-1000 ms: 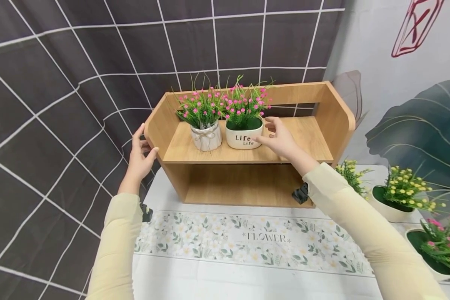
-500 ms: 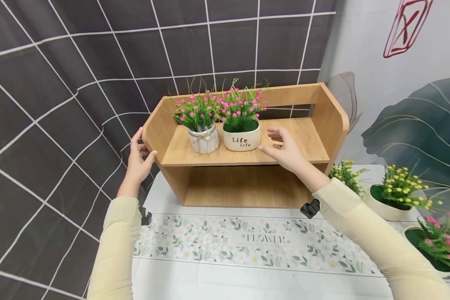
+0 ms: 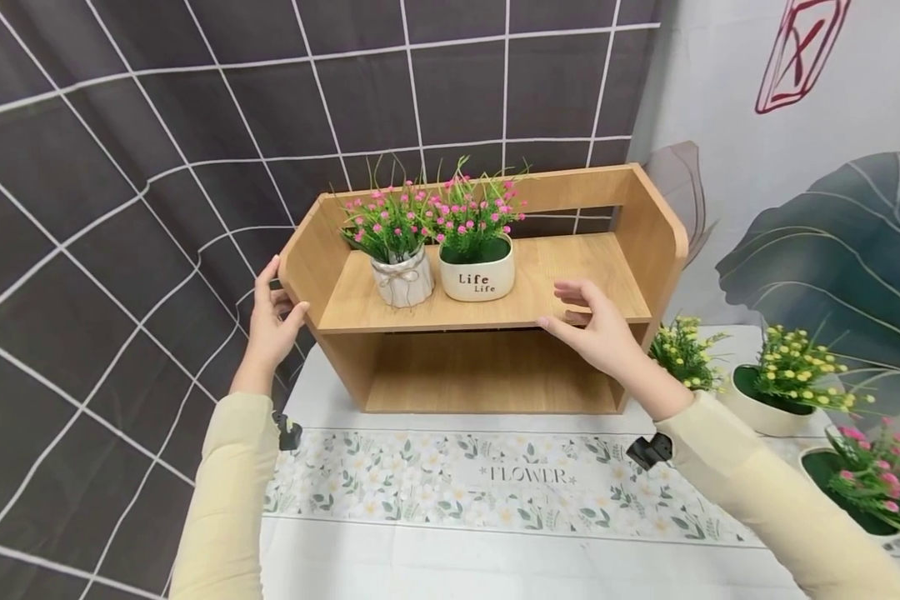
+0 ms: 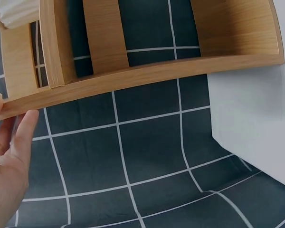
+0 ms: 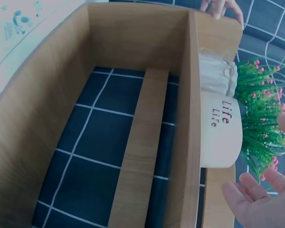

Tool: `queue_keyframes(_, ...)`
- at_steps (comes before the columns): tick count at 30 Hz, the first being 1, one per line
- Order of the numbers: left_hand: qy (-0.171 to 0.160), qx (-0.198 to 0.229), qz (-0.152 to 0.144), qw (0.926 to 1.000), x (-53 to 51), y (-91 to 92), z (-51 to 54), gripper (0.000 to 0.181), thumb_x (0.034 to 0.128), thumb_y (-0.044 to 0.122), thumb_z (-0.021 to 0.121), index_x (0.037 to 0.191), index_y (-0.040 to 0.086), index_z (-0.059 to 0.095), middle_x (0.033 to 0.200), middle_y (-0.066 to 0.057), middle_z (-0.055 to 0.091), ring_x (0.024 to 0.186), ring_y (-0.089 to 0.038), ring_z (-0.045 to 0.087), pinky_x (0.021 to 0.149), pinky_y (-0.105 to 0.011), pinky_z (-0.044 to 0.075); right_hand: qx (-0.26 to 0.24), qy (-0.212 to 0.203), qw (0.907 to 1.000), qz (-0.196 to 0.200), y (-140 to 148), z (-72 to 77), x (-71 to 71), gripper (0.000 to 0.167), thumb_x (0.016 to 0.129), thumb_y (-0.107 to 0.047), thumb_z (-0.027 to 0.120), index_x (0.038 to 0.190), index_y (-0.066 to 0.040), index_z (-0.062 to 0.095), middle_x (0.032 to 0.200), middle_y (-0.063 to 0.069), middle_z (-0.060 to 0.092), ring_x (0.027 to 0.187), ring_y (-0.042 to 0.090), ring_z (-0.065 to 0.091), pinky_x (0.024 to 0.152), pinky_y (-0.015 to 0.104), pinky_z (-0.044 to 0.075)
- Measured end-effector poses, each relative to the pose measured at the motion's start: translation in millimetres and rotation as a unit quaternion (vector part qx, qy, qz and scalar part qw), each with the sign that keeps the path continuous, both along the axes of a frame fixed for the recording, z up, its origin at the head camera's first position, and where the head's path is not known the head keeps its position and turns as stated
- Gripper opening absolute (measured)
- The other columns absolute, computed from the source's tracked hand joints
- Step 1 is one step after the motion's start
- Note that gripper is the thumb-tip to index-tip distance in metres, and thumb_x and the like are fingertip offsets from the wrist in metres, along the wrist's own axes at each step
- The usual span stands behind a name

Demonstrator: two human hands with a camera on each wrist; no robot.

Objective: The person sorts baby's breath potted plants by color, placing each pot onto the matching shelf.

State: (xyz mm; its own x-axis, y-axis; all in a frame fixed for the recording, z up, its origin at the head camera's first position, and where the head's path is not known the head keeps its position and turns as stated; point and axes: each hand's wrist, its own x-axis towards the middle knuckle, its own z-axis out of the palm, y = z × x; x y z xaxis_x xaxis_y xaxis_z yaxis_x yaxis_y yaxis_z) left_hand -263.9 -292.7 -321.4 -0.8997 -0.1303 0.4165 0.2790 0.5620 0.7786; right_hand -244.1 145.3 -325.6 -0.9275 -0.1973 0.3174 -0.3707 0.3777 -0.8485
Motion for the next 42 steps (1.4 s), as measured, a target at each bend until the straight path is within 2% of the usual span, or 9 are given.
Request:
queue_keyframes(10,0.009,0.005,0.005,0.9999,-1.8,-2.2,-0.1,0.076,0.0899,-0.004,0.055,0.151,0.022,0.019,0.121,-0.027,0.053,0.103,-0.028,0.053,0.07,-0.006,0.042,0.041,0.025,0.9985,-0.025,29.5,-22.0,29.4,0.051,0.087,-0.011,0.068,0.13,0.004,0.046,0.128,0.023,0.053,0.121,0.034,0.05,0.098,0.041,0.044)
queue_keyframes(15,-0.001,0.001,0.019,0.9998,-0.8,-2.1,1.0,0.075,0.0897,-0.004,0.055,0.151,0.021,0.02,0.122,-0.026,0.054,0.096,-0.015,0.05,0.077,-0.014,0.042,0.058,0.021,0.9972,-0.043,43.9,-33.0,43.3,0.05,0.086,-0.012,0.069,0.129,0.003,0.047,0.126,0.022,0.054,0.117,0.032,0.051,0.092,0.013,0.044)
queue_keyframes(22,0.011,0.002,0.027,0.9996,-0.5,1.1,0.2,0.073,0.089,-0.007,0.053,0.15,0.017,0.021,0.124,-0.03,0.053,0.102,-0.028,0.053,0.085,-0.025,0.042,0.078,0.013,0.9947,-0.066,63.1,-53.1,58.6,0.049,0.087,-0.015,0.069,0.127,0.003,0.048,0.124,0.021,0.054,0.108,0.001,0.045,0.086,-0.001,0.036)
queue_keyframes(27,0.024,0.001,0.023,0.9994,-0.3,3.1,0.3,0.075,0.0885,-0.007,0.055,0.15,0.02,0.021,0.121,-0.03,0.054,0.104,-0.036,0.055,0.087,-0.035,0.043,0.088,0.004,0.9933,-0.075,79.5,-68.8,70.6,0.05,0.088,-0.015,0.068,0.128,0.005,0.047,0.124,0.025,0.052,0.113,0.027,0.049,0.083,-0.001,0.035)
queue_keyframes(32,0.028,0.001,0.023,0.9993,-1.4,5.1,-0.9,0.074,0.0885,-0.006,0.055,0.15,0.02,0.022,0.122,-0.029,0.055,0.102,-0.034,0.055,0.085,-0.027,0.043,0.107,-0.011,0.9892,-0.1,103.4,-80.8,82.2,0.05,0.09,-0.017,0.065,0.129,0.007,0.045,0.125,0.027,0.05,0.111,0.039,0.047,0.08,-0.002,0.034)
queue_keyframes(34,0.028,-0.002,0.029,0.9992,-2.0,4.9,-1.3,0.073,0.0884,-0.005,0.055,0.149,0.02,0.023,0.122,-0.029,0.055,0.1,-0.031,0.056,0.08,-0.02,0.043,0.114,-0.011,0.9869,-0.114,113.2,-83.9,85.8,0.05,0.09,-0.018,0.065,0.129,0.007,0.045,0.125,0.027,0.05,0.111,0.031,0.048,0.079,-0.002,0.033)
queue_keyframes(37,0.03,-0.006,0.038,0.9988,-2.4,3.9,-1.4,0.073,0.088,-0.005,0.056,0.149,0.019,0.024,0.121,-0.029,0.056,0.095,-0.022,0.055,0.076,-0.014,0.041,0.115,-0.008,0.9854,-0.125,127.1,-88.5,90.6,0.05,0.09,-0.017,0.064,0.129,0.009,0.044,0.125,0.028,0.049,0.108,0.004,0.046,0.077,-0.003,0.032)
queue_keyframes(39,0.03,-0.009,0.044,0.9985,-2.4,3.6,-1.3,0.073,0.0877,-0.005,0.056,0.149,0.019,0.025,0.12,-0.028,0.057,0.092,-0.016,0.054,0.074,-0.012,0.041,0.117,-0.007,0.9843,-0.132,134.8,-92.5,94.0,0.05,0.09,-0.017,0.064,0.128,0.01,0.045,0.124,0.029,0.049,0.103,-0.014,0.037,0.076,-0.004,0.032)
queue_keyframes(42,0.033,-0.009,0.045,0.9984,-2.8,3.4,-1.6,0.072,0.0875,-0.006,0.056,0.148,0.019,0.025,0.12,-0.027,0.057,0.09,-0.012,0.053,0.076,-0.013,0.041,0.123,-0.013,0.9822,-0.142,144.4,-99.3,100.0,0.051,0.09,-0.017,0.064,0.128,0.01,0.044,0.124,0.031,0.049,0.098,-0.026,0.027,0.075,-0.004,0.031)
